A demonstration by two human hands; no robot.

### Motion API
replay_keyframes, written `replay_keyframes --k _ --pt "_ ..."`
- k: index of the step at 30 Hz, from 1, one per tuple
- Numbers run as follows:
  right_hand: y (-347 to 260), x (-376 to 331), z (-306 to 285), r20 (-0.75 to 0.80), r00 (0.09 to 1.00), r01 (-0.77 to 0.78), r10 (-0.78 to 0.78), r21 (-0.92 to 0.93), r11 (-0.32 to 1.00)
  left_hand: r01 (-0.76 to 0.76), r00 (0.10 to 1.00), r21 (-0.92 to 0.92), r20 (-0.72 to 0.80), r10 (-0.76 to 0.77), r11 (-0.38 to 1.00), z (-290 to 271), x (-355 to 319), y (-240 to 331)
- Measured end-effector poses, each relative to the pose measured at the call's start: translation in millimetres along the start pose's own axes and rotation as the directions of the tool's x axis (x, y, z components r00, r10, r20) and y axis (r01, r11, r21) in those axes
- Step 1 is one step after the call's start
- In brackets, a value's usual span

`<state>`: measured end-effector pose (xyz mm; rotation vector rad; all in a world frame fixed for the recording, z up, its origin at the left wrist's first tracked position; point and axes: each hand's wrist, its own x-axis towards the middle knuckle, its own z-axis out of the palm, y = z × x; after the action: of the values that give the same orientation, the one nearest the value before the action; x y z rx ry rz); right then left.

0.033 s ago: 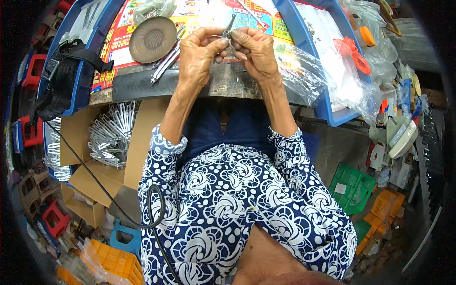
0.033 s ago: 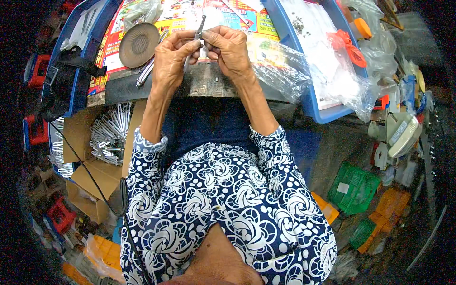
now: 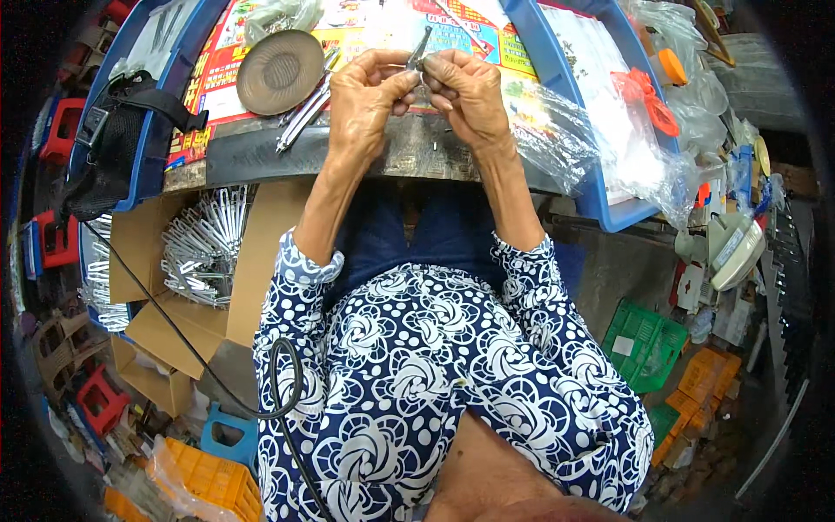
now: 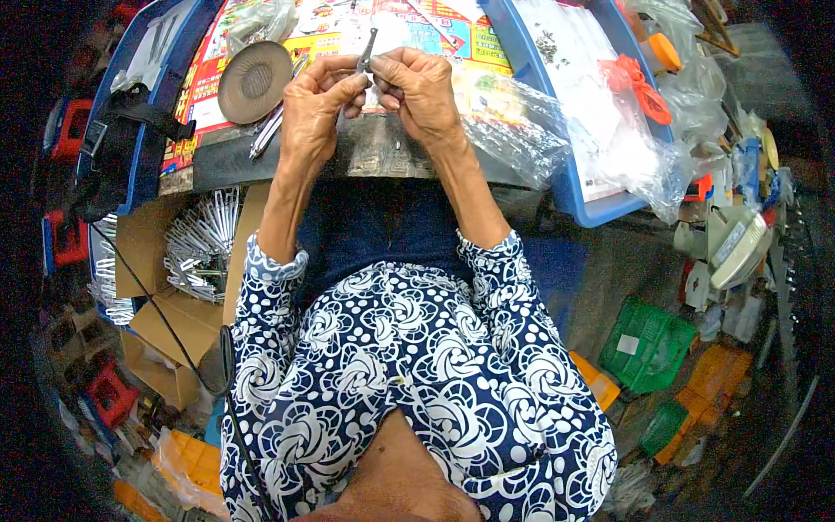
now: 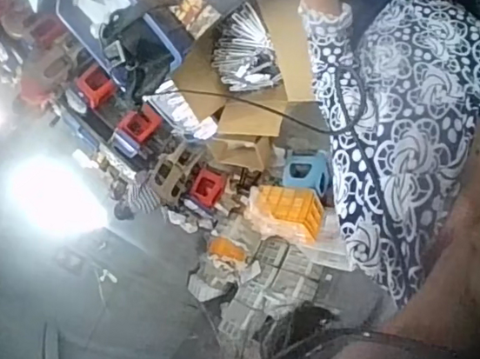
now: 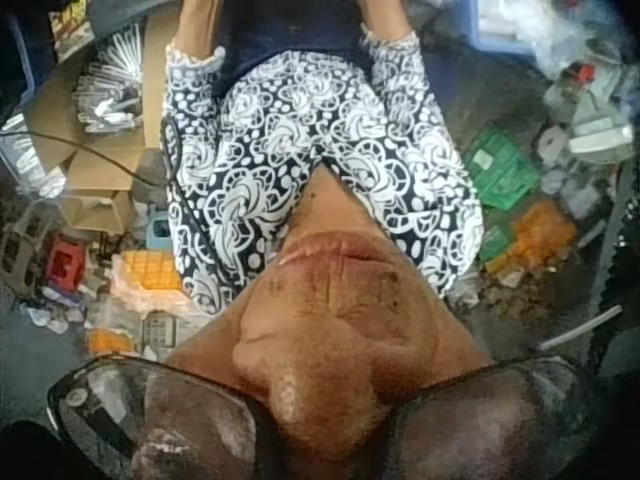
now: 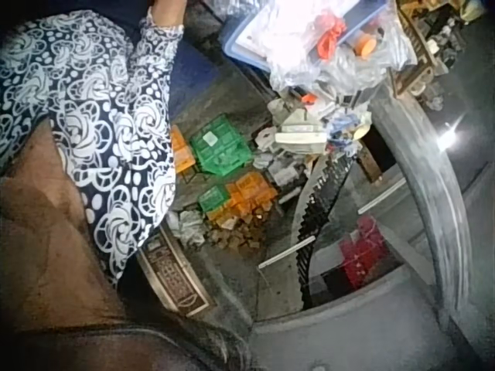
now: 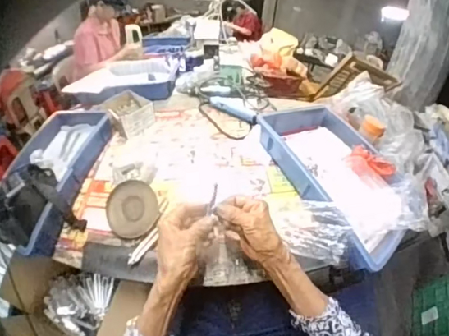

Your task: The person takes small parts from bags and trays, fits them onto metal brackets by hand, and sets the assembled components aside on the table.

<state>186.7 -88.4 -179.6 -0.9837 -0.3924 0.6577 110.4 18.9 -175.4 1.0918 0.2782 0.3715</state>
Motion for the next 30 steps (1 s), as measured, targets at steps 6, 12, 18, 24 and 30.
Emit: replay_keyframes --k 6,12,18,24,30 --pt "2.3 -0.2 -0.5 -0.016 1.000 0.017 -0.018 -0.024 1.000 -0.069 0.996 0.122 -0.039 0.074 0.990 1.9 -4.6 0.2" --pt "0.6 -3.2 -1.3 -0.003 0.998 0.063 -0.063 -0.103 0.993 -0.032 0.999 0.026 0.009 0.032 0.999 0.8 -7.1 4.4" --pt "1.7 -4.4 1.2 0.002 0.998 0.067 -0.067 -0.131 0.989 0.089 0.988 -0.177 0.141 -0.064 0.980 -4.2 -9.2 6.3" --pt "4.7 -1.4 -4.3 0.076 0.997 -0.013 0.003 0.123 0.992 0.219 0.965 -0.353 0.218 -0.148 0.910 -7.1 -7.1 1.6" --pt "8.2 0.6 -5.5 0.076 0.994 -0.096 0.082 0.203 0.974 0.213 0.973 -0.320 0.158 -0.170 0.923 -6.2 -7.6 1.2"
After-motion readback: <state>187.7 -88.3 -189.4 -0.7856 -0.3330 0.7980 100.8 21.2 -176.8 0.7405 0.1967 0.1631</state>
